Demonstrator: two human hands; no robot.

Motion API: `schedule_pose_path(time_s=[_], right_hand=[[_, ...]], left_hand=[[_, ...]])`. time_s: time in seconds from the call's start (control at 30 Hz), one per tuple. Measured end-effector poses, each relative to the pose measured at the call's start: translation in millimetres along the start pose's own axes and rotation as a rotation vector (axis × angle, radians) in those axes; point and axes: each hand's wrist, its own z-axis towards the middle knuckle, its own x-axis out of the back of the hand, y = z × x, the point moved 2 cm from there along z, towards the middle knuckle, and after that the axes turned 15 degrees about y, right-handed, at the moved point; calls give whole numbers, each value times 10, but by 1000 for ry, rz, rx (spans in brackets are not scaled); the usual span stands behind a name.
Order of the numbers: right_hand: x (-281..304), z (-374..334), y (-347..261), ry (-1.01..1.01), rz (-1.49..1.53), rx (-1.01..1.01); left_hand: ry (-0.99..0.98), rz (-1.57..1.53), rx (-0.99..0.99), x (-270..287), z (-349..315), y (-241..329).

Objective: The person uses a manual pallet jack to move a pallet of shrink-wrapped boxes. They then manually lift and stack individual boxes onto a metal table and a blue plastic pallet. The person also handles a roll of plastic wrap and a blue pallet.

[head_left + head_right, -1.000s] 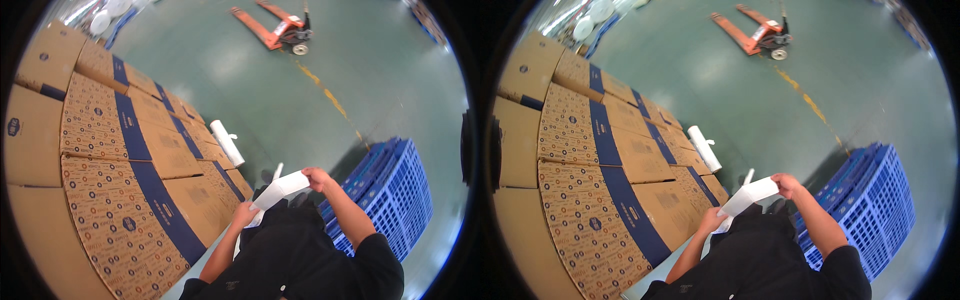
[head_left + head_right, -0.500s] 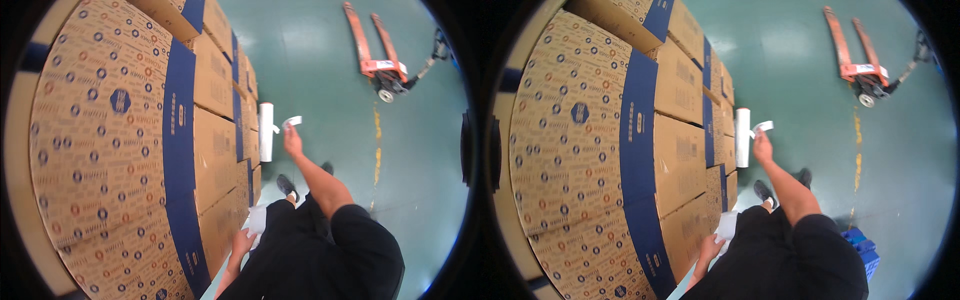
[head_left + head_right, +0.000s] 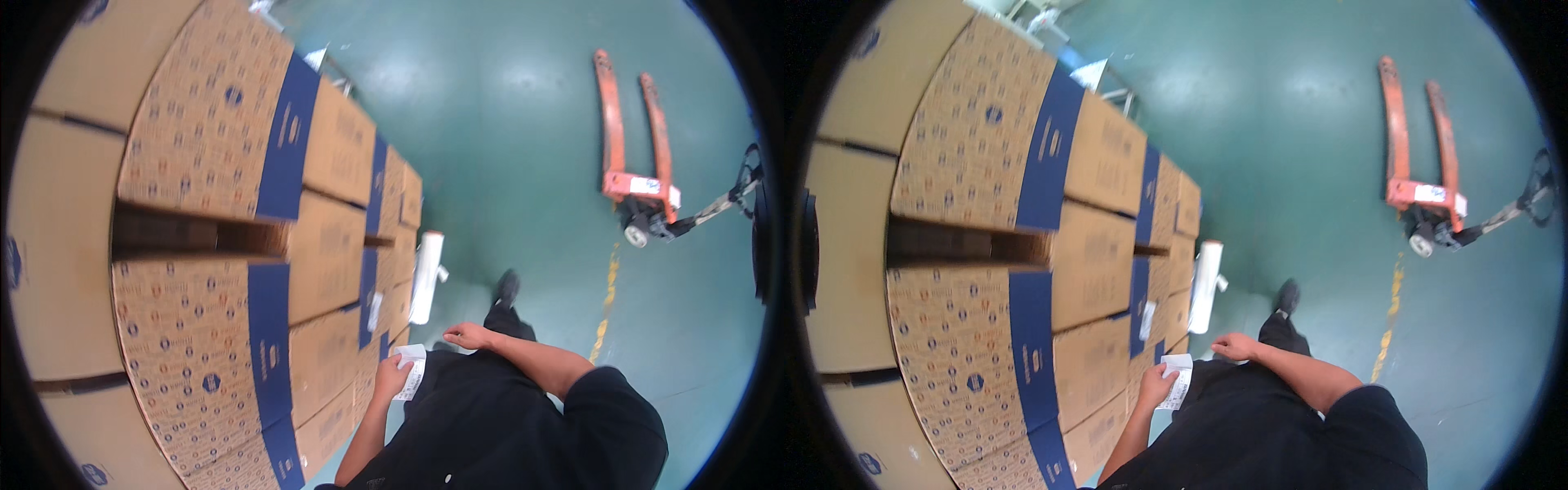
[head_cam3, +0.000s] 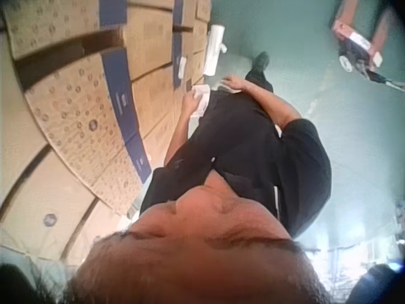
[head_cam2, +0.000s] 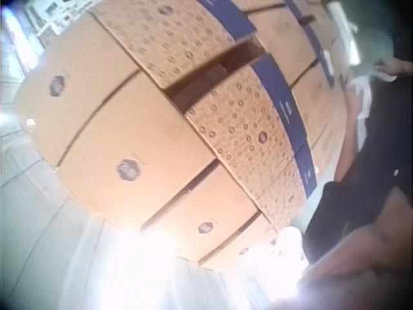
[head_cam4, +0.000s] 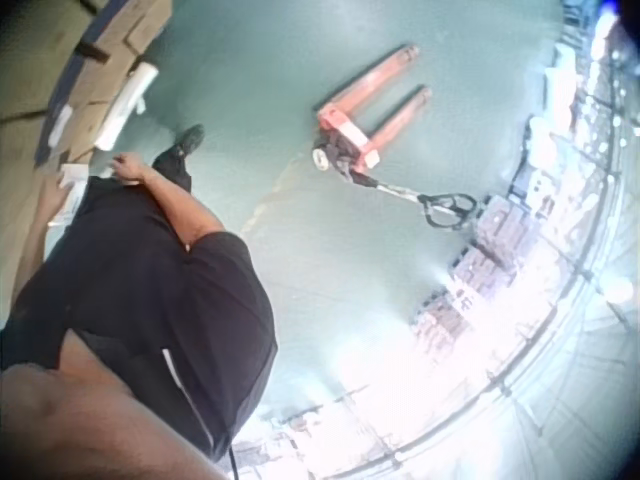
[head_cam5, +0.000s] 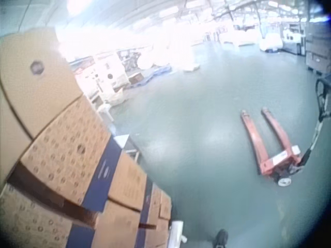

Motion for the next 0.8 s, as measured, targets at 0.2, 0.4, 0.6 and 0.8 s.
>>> schedule_pose_path(time_s=[0.2,0.4,0.6,0.8], right_hand=[[2224,-122,-994,147,471,-96],[3450,340,-1371,619,144,197],[4693,1187,-2074,770,-505,602],[5613,2332,-2747,727,-762,871]], left_hand=[[-233,-417,-32,-902,1263,1683],[-418,-537,321,-914,2277,3224],[-473,-993,264,-1130,3735,4254],[-371,-1148,304,-764,4909,5249]])
